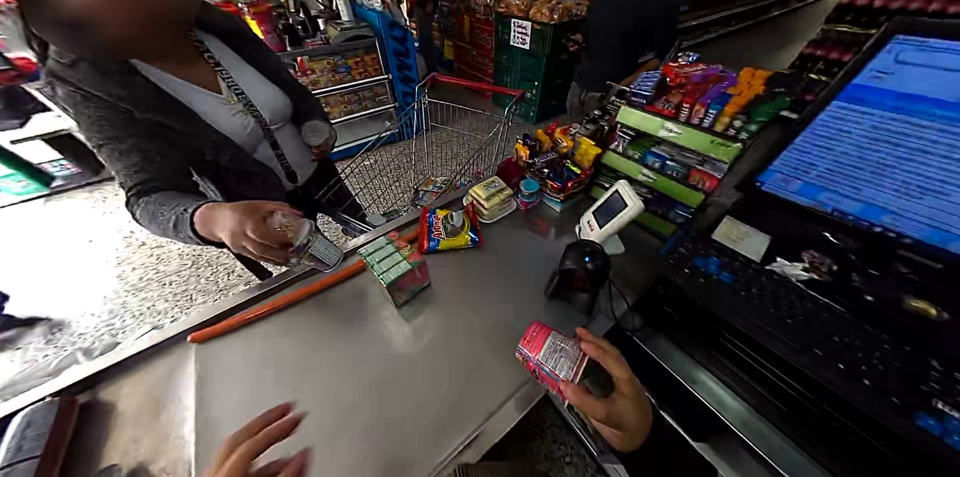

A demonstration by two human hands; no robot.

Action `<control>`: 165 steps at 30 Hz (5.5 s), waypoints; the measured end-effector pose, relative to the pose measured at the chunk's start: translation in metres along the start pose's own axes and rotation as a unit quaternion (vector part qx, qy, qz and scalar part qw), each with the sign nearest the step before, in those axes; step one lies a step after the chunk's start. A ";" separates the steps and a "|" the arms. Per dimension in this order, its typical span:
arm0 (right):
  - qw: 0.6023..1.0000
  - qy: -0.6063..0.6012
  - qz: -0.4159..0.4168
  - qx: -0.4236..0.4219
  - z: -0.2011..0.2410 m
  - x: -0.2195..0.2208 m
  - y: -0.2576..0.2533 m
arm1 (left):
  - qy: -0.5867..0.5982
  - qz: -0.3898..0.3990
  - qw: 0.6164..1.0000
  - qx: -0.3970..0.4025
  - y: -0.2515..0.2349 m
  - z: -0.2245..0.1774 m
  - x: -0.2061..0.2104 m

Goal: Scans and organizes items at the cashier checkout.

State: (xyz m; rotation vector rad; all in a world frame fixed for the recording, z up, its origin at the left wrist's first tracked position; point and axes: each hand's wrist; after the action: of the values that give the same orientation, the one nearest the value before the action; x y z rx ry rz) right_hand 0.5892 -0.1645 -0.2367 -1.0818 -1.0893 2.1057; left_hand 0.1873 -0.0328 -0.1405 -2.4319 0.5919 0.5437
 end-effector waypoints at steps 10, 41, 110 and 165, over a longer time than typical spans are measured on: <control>0.997 -0.013 0.068 0.014 -0.008 -0.034 -0.001 | 0.445 0.323 0.815 -0.182 -0.103 -0.033 0.199; 0.616 -0.318 -0.009 0.721 -0.056 -0.018 -0.020 | 0.111 0.338 0.924 -0.141 -0.108 0.008 0.198; 0.653 0.219 0.189 0.700 -0.032 -0.028 -0.121 | 0.105 0.384 0.913 -0.091 -0.114 0.026 0.209; 0.836 -0.214 0.065 0.500 0.010 -0.037 0.003 | 0.401 0.352 0.793 -0.294 -0.147 0.018 0.211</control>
State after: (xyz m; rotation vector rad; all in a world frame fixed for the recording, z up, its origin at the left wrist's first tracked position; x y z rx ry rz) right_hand 0.6006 -0.1976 -0.2210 -0.1660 0.0593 2.5589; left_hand 0.4321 0.0262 -0.1963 -2.9301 1.9935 -0.1356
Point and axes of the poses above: each hand's wrist, its own y-axis away from the middle knuckle, its own x-axis out of the palm, z = x × y, and after that the axes turned 7 degrees about x, right-handed
